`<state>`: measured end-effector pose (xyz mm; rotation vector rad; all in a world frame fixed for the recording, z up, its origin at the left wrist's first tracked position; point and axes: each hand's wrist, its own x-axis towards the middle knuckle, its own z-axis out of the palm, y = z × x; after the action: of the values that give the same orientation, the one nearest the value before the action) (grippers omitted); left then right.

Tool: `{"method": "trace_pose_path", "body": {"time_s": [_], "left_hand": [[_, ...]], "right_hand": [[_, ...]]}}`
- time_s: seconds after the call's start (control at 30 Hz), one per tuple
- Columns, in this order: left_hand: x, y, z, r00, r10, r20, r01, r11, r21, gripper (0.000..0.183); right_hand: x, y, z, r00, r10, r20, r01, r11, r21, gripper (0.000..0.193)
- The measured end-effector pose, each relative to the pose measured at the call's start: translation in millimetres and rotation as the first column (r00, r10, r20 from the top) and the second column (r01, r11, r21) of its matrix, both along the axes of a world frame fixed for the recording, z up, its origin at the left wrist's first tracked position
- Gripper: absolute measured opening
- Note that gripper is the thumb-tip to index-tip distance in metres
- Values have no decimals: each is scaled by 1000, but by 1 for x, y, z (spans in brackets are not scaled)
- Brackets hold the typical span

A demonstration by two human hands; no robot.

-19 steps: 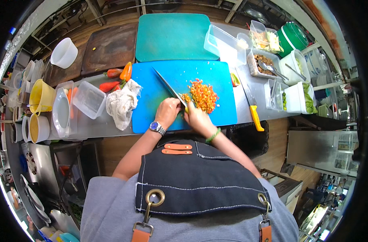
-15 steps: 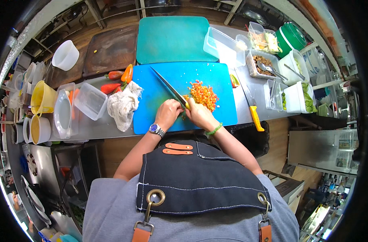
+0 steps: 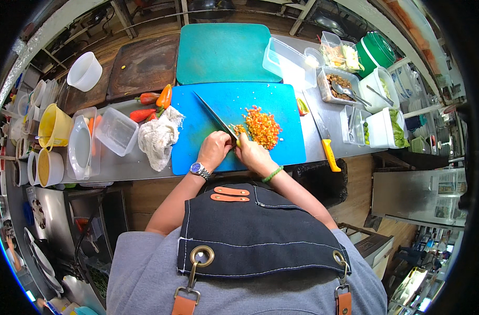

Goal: The person dices orange bell peppers on a blue cutting board using a chef's knife, then transfers the diced pieces into a clear plastic container. They continue chopping additional peppers and place the finished pieces into the container.

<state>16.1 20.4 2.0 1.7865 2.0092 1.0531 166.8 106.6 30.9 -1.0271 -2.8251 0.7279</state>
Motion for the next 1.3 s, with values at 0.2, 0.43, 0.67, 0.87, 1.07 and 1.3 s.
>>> {"method": "trace_pose_path", "body": {"time_s": [0.2,0.43,0.67,0.87,1.07,1.3], "left_hand": [[0,0,-4,999,43,13,-43,999,4,12],[-3,-2,-3,999,53,1,-53,998,-32,12],[2,-3,-3,998,12,62,-9,999,-37,12],[-4,-3,-6,997,71,-7,-71,997,-19,15],[-3,-2,0,997,11,82,-6,998,-63,13],[-2,-7,0,998,57,-9,-57,998,1,15]], "right_hand": [[17,-18,-2,998,-26,53,29,999,-44,29],[4,-6,18,998,8,61,-5,998,-57,28],[-4,0,-13,1000,-17,-10,16,996,-89,26],[15,-23,19,989,-39,146,62,986,-158,28],[2,7,-13,998,32,-60,-39,993,-110,31],[16,-10,26,1000,-14,-12,12,989,-150,27]]}}
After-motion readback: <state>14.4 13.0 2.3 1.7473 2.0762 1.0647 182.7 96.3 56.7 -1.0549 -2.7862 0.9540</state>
